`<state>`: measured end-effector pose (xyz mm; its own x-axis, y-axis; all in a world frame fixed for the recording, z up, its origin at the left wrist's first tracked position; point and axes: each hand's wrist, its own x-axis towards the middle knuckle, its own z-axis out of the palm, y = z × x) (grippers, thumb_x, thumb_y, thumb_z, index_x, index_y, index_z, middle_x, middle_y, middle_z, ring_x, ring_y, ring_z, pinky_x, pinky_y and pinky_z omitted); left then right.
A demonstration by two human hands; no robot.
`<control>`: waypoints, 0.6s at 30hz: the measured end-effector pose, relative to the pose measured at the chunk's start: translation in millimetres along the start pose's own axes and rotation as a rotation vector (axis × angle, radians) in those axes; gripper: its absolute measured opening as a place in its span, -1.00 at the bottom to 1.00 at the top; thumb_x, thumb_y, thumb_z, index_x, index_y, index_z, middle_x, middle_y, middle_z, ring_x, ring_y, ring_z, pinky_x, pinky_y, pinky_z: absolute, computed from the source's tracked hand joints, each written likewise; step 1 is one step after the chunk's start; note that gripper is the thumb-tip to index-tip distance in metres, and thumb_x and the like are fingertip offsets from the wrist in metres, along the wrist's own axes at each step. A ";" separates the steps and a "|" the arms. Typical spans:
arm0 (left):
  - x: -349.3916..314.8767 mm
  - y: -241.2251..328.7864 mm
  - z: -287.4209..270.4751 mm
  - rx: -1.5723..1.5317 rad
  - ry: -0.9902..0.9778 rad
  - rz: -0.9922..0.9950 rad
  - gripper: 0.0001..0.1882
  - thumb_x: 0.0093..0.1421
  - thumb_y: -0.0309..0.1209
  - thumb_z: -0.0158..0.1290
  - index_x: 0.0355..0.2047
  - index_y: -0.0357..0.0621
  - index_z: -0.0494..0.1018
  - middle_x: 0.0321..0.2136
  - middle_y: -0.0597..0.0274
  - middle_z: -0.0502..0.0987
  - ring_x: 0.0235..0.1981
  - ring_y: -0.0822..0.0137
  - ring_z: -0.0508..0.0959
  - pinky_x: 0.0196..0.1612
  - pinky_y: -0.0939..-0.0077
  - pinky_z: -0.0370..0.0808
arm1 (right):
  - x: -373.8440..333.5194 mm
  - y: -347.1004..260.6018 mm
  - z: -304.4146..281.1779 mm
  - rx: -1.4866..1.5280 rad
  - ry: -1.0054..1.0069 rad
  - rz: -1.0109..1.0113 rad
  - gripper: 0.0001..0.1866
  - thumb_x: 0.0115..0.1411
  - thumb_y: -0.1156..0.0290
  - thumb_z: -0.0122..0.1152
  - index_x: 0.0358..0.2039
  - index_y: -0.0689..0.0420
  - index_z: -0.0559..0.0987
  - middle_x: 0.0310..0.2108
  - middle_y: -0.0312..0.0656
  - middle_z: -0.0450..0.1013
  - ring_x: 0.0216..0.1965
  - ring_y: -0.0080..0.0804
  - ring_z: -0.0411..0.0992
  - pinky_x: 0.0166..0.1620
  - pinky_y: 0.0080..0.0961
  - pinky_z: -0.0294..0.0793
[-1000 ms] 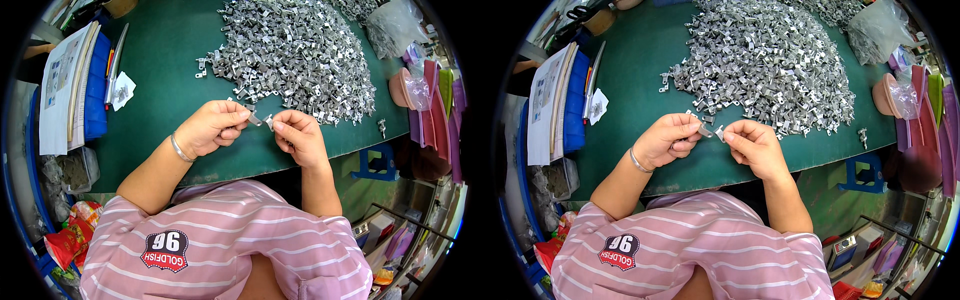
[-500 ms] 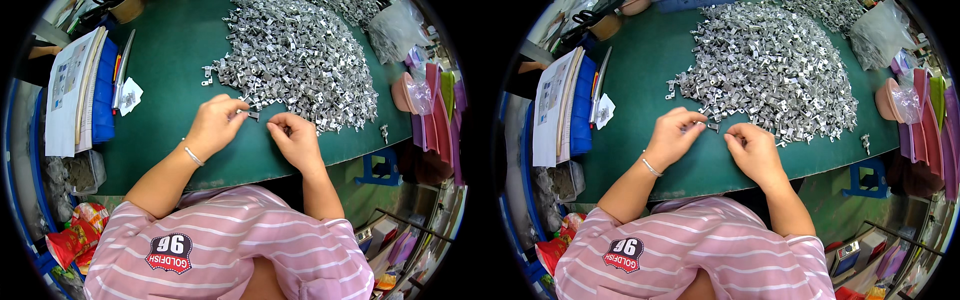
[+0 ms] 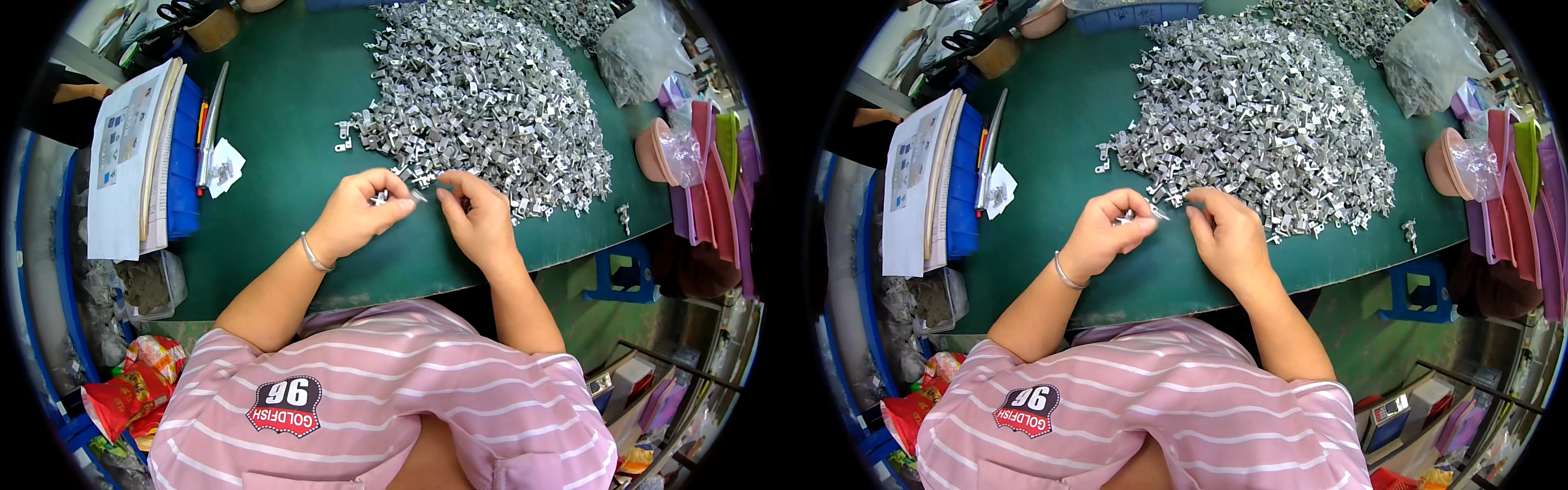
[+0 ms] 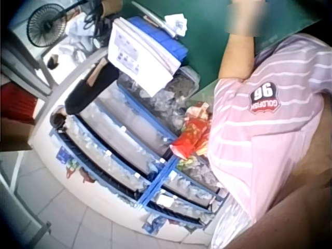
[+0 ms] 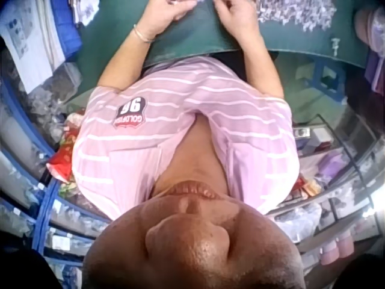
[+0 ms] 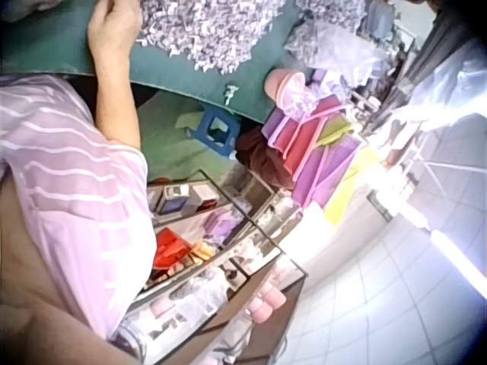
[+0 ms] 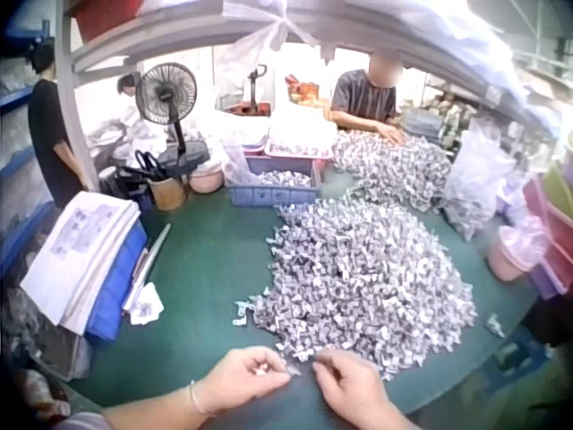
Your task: The person sorts through a large pile of small metal hardware clips on a green workbench by hand, picking up individual pieces and moving them into smaller groups.
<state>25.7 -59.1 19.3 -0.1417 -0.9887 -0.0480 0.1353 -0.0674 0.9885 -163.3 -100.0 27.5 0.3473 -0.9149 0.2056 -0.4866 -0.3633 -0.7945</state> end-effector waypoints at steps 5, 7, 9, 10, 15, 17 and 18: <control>4.1 1.1 -19.0 -0.846 -0.079 -0.004 -0.90 0.12 -0.46 -0.10 -0.50 -0.21 0.31 -0.42 0.04 0.42 -0.65 0.46 0.34 -0.75 0.76 0.13 | 16.0 6.3 11.6 -0.168 -0.063 -0.115 -0.89 0.04 0.43 0.23 -0.41 0.18 0.55 -0.44 -0.12 0.48 -0.44 -0.14 0.47 -0.36 -0.30 0.45; 4.5 5.2 -20.2 -0.642 0.071 -0.064 -0.95 0.11 -0.52 -0.08 -0.41 -0.24 0.35 -0.46 0.12 0.43 -0.66 0.48 0.34 -0.74 0.77 0.14 | 14.0 9.1 10.3 -0.147 -0.066 -0.149 -0.89 0.05 0.41 0.22 -0.42 0.17 0.55 -0.43 -0.12 0.48 -0.41 -0.12 0.47 -0.34 -0.26 0.45; 6.9 9.5 -15.8 -0.234 0.286 -0.149 -0.90 0.11 -0.55 -0.08 -0.33 -0.25 0.37 -0.49 0.15 0.44 -0.66 0.49 0.34 -0.73 0.78 0.14 | 9.0 11.5 6.2 -0.106 -0.060 -0.156 -0.93 0.04 0.49 0.20 -0.43 0.18 0.56 -0.44 -0.12 0.48 -0.40 -0.13 0.47 -0.32 -0.31 0.46; 8.9 2.5 -16.5 -0.066 0.304 -0.139 -0.86 0.11 -0.54 -0.01 -0.30 -0.26 0.44 -0.53 0.22 0.45 -0.60 0.48 0.40 -0.65 0.69 0.27 | 5.8 15.0 5.2 -0.078 -0.061 -0.159 -0.94 0.04 0.50 0.20 -0.43 0.18 0.56 -0.44 -0.12 0.48 -0.40 -0.13 0.48 -0.31 -0.32 0.47; 24.9 3.5 -1.1 0.940 0.227 0.174 -0.88 0.01 -0.46 0.17 -0.41 -0.19 0.54 -0.51 0.19 0.46 -0.51 0.26 0.51 -0.42 0.42 0.44 | -4.9 16.6 -3.7 -0.013 -0.050 -0.105 -0.93 0.00 0.55 0.21 -0.44 0.20 0.56 -0.44 -0.12 0.50 -0.39 -0.16 0.49 -0.31 -0.39 0.48; 26.7 3.5 5.8 1.082 0.204 0.222 -0.87 0.00 -0.46 0.18 -0.40 -0.17 0.54 -0.50 0.17 0.46 -0.50 0.20 0.51 -0.43 0.39 0.45 | -9.7 15.6 -6.2 -0.011 -0.016 -0.071 -0.93 0.00 0.55 0.21 -0.44 0.20 0.56 -0.45 -0.12 0.49 -0.41 -0.16 0.48 -0.31 -0.38 0.48; 27.3 3.4 8.0 1.094 0.201 0.233 -0.87 -0.03 -0.45 0.19 -0.42 -0.14 0.53 -0.50 0.18 0.45 -0.48 0.17 0.52 -0.43 0.36 0.45 | -11.7 15.3 -7.3 -0.011 -0.001 -0.052 -0.92 0.00 0.55 0.22 -0.44 0.20 0.56 -0.46 -0.12 0.48 -0.41 -0.16 0.48 -0.32 -0.38 0.48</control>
<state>14.4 -85.2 22.5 -0.0523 -0.9721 0.2288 -0.8054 0.1765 0.5658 -180.7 -96.1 17.2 0.3727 -0.8948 0.2458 -0.4768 -0.4119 -0.7765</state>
